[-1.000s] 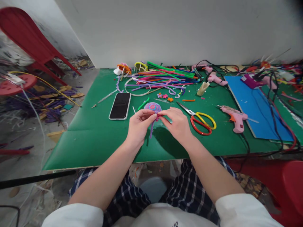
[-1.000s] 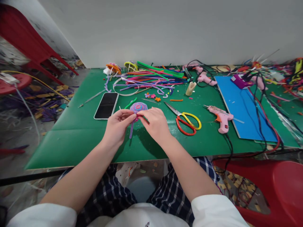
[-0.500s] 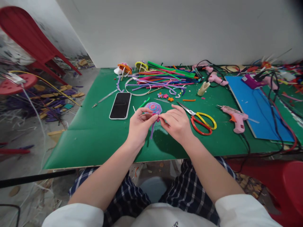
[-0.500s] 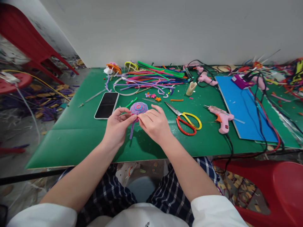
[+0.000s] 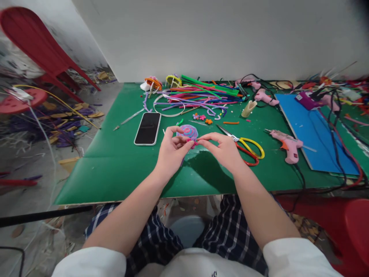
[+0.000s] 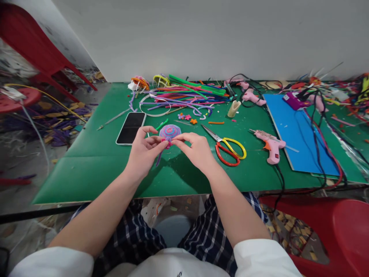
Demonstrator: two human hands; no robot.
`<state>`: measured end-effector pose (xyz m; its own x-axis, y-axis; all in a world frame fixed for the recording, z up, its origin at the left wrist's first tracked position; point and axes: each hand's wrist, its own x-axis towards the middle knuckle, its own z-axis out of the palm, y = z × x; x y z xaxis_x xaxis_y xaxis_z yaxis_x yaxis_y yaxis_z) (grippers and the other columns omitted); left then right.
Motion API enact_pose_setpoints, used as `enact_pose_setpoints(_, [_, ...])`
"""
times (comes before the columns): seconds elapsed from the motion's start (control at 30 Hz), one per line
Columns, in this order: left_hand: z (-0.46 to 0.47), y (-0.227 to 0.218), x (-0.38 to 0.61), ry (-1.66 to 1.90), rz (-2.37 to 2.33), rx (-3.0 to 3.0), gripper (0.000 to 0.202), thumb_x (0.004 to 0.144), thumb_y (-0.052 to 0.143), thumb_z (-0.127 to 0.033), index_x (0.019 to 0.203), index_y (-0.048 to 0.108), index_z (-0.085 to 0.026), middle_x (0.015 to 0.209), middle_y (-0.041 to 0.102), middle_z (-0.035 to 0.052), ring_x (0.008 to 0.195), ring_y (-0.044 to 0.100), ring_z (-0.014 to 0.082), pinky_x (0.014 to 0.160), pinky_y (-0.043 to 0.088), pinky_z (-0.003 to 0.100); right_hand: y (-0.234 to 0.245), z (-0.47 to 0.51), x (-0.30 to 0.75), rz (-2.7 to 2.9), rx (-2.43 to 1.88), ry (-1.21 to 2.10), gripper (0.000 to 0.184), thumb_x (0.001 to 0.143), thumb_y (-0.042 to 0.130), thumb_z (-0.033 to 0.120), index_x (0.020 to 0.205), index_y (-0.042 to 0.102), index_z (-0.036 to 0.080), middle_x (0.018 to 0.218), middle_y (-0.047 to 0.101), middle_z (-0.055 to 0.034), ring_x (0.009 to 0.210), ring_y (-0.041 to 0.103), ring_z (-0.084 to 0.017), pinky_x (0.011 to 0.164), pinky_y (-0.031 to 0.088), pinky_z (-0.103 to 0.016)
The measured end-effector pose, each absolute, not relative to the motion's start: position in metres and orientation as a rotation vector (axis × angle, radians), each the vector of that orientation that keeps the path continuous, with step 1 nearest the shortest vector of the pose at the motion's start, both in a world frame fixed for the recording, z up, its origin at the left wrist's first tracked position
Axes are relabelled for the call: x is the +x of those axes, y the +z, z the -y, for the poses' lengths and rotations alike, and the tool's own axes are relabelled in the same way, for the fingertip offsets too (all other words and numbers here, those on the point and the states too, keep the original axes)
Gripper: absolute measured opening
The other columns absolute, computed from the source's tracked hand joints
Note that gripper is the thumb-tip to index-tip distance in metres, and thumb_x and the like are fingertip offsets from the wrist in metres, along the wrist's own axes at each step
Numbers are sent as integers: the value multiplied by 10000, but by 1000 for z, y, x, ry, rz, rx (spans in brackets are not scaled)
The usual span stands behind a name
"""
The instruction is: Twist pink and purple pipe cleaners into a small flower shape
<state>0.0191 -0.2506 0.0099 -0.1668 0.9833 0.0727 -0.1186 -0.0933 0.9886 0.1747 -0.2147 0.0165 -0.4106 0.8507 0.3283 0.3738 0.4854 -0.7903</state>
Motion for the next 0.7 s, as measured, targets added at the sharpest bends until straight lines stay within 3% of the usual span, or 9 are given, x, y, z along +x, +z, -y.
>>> enact_pose_setpoints(0.3, [252,10,21,1425,-1209,1185,320,676,638,-164,884,399,-214,669,583,-58,618,610,80,606,480,194,12,218,165,1893,-1109,1065,152,771,518,296,723,589,170,671,577,18,643,505,-101,604,373,-231])
enact_pose_setpoints(0.47, [254,12,23,1456,-1172,1210,306,685,636,-168,842,378,-215,688,580,-51,649,603,81,623,479,198,9,217,162,1673,-1086,1415,205,762,520,352,685,549,164,599,502,35,572,456,-84,572,361,-232])
enact_pose_setpoints(0.6, [253,12,21,1439,-1170,1216,302,690,635,-177,841,376,-214,697,580,-47,641,600,79,613,473,194,9,214,165,1597,-1051,1546,219,748,547,368,687,576,160,612,544,22,595,492,-92,612,384,-247])
enact_pose_setpoints(0.7, [251,12,16,1355,-1178,1245,302,694,628,-175,877,391,-215,690,568,-51,626,600,79,601,471,193,13,213,170,1637,-1059,1463,191,747,561,350,738,618,167,677,609,1,665,549,-112,662,411,-262])
